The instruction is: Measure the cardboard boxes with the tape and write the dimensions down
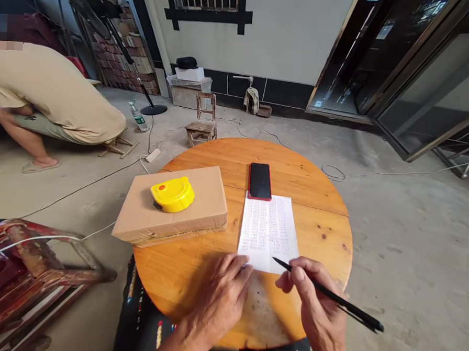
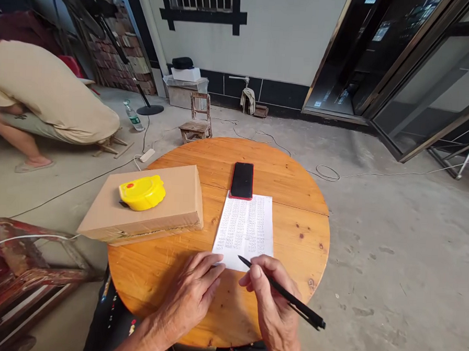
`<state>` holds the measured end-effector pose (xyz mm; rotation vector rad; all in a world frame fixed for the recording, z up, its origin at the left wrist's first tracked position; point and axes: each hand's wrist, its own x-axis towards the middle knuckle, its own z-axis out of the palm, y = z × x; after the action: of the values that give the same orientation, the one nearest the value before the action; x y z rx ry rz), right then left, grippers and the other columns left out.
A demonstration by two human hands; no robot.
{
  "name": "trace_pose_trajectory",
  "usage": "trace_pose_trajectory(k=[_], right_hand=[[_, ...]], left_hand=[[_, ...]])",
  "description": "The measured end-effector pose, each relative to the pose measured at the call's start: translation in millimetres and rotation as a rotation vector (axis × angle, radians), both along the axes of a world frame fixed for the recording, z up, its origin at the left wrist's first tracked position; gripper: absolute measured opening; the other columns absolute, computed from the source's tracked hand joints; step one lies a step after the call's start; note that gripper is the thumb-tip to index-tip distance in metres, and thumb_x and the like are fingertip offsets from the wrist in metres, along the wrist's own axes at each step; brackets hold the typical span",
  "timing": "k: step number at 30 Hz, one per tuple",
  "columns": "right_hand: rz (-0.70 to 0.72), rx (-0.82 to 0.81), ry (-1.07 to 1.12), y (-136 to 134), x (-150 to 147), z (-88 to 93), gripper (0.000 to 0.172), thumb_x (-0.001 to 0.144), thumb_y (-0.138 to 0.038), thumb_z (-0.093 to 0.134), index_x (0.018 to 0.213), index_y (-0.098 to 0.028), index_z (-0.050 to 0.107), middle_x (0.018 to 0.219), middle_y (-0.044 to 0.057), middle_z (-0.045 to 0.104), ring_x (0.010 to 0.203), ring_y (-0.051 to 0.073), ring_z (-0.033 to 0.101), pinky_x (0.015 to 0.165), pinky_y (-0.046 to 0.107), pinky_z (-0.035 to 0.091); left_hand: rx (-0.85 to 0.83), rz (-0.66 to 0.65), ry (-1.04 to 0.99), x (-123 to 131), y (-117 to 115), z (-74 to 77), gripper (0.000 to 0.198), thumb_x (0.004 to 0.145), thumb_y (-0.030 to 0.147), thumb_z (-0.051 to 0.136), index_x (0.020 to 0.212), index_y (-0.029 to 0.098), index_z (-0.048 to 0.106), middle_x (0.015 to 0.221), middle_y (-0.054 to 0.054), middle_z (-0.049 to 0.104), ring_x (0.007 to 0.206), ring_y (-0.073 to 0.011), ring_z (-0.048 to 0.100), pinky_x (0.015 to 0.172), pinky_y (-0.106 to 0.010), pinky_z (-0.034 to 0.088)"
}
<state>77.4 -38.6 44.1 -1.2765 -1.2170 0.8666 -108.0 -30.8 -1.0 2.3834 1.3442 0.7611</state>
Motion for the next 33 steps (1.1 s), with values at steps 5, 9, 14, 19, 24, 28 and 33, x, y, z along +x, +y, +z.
trace_pose_trajectory(k=[5,9,14,19,24,28,33], right_hand=[[0.139,-0.09,-0.249,23,-11,-7.5,0.021,0.094,-0.037,0.055,0.086,-0.02,0.066,0.063,0.0,0.064,0.058,0.016,0.061,0.058,0.027,0.05],[0.147,-0.132,-0.305,32,-19,-20.6,0.023,0.093,-0.039,0.053,0.084,-0.02,0.063,0.06,-0.002,0.059,0.054,0.015,0.055,0.052,0.025,0.046],[0.12,-0.145,-0.391,34,-23,-35.2,0.024,0.094,-0.036,0.052,0.082,-0.019,0.064,0.062,-0.002,0.058,0.054,0.014,0.05,0.05,0.024,0.041],[0.128,-0.149,-0.418,36,-26,-39.0,0.024,0.094,-0.035,0.052,0.082,-0.019,0.065,0.063,-0.002,0.057,0.054,0.013,0.047,0.051,0.024,0.039],[0.159,-0.113,-0.488,39,-30,-35.2,0.021,0.094,-0.03,0.051,0.081,-0.019,0.064,0.065,-0.002,0.059,0.057,0.013,0.051,0.054,0.024,0.042],[0.162,-0.098,-0.51,39,-31,-34.9,0.021,0.095,-0.029,0.051,0.08,-0.019,0.063,0.064,-0.002,0.057,0.056,0.012,0.05,0.053,0.023,0.041],[0.167,-0.085,-0.515,39,-31,-35.1,0.02,0.095,-0.029,0.052,0.081,-0.019,0.063,0.065,-0.003,0.058,0.056,0.011,0.051,0.054,0.023,0.041]], left_hand=[[0.04,0.03,0.051,2,0,-6.6,0.036,0.087,0.0,0.041,0.112,0.013,0.063,0.118,-0.012,0.065,0.104,-0.0257,0.059,0.087,-0.042,0.058],[0.057,-0.017,0.055,0,4,-10.0,0.037,0.085,-0.002,0.039,0.111,0.01,0.063,0.112,-0.013,0.066,0.096,-0.0237,0.061,0.084,-0.04,0.059],[0.091,-0.035,0.036,-3,5,-11.7,0.034,0.087,0.0,0.042,0.113,0.007,0.062,0.11,-0.014,0.067,0.096,-0.0252,0.062,0.087,-0.041,0.058],[0.086,-0.042,0.01,-4,5,-12.6,0.033,0.088,0.002,0.042,0.114,0.008,0.061,0.114,-0.013,0.066,0.098,-0.025,0.061,0.089,-0.04,0.057],[0.042,-0.069,0.009,-4,6,-12.8,0.04,0.088,0.001,0.042,0.124,0.01,0.056,0.121,-0.011,0.065,0.1,-0.0247,0.06,0.089,-0.041,0.056],[0.061,-0.05,-0.031,-2,7,-13.1,0.037,0.088,0.001,0.042,0.121,0.009,0.057,0.117,-0.012,0.066,0.099,-0.0235,0.06,0.088,-0.041,0.056],[0.072,-0.038,-0.076,-2,9,-12.0,0.036,0.088,0.0,0.041,0.118,0.011,0.059,0.116,-0.01,0.067,0.097,-0.0221,0.06,0.087,-0.038,0.057]])
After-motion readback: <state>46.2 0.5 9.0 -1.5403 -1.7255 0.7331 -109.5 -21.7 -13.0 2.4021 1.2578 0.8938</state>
